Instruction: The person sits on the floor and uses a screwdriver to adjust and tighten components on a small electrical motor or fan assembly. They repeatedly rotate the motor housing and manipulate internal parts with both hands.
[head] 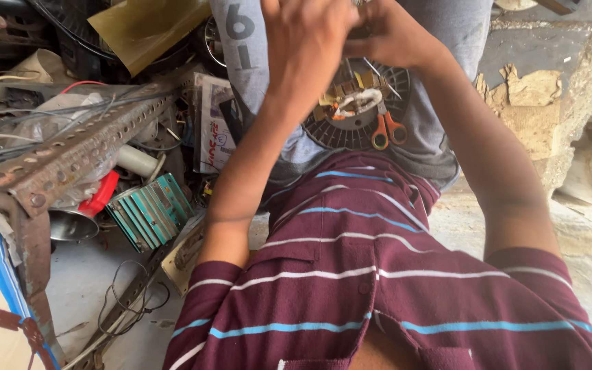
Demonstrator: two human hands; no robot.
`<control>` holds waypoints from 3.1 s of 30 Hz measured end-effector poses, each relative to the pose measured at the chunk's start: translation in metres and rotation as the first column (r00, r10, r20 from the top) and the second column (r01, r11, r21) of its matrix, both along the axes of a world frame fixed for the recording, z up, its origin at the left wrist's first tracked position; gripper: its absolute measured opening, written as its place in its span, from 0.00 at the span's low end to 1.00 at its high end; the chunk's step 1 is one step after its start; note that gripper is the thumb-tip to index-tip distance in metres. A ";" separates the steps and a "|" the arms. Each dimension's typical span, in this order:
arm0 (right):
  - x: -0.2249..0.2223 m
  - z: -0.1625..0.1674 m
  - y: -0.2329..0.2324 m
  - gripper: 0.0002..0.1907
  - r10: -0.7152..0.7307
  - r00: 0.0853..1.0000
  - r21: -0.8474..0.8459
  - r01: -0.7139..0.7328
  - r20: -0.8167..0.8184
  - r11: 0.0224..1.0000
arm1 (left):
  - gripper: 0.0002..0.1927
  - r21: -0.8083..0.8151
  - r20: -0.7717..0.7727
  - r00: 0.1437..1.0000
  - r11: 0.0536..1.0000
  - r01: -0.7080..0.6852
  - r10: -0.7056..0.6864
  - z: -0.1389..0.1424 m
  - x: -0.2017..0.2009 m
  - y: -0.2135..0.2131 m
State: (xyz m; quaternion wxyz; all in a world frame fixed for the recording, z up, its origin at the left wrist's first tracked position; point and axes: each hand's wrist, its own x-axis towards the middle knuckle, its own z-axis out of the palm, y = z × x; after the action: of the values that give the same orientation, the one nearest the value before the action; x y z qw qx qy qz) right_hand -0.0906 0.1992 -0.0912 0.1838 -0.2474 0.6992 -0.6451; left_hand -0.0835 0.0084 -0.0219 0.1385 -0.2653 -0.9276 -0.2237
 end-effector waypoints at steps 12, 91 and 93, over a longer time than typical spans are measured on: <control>0.050 0.043 0.016 0.06 -0.155 0.825 0.313 0.371 -0.544 0.874 | 0.04 -0.131 0.261 0.912 0.924 0.358 -0.316 0.009 0.125 -0.016; -0.009 0.012 -0.001 0.07 -0.152 0.815 0.262 0.000 0.559 0.965 | 0.09 0.462 0.304 0.883 0.866 0.190 -0.356 -0.080 -0.045 -0.038; -0.009 0.011 0.003 0.08 -0.076 0.884 0.206 -0.024 0.461 0.978 | 0.10 0.408 0.236 0.924 0.894 0.185 -0.299 -0.064 -0.042 -0.036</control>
State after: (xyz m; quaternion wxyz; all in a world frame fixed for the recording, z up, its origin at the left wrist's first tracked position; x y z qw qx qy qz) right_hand -0.1001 0.2024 -0.0799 0.3623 -0.0554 0.7008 -0.6120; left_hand -0.1251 -0.0273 -0.0856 0.0189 -0.3123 -0.8362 -0.4505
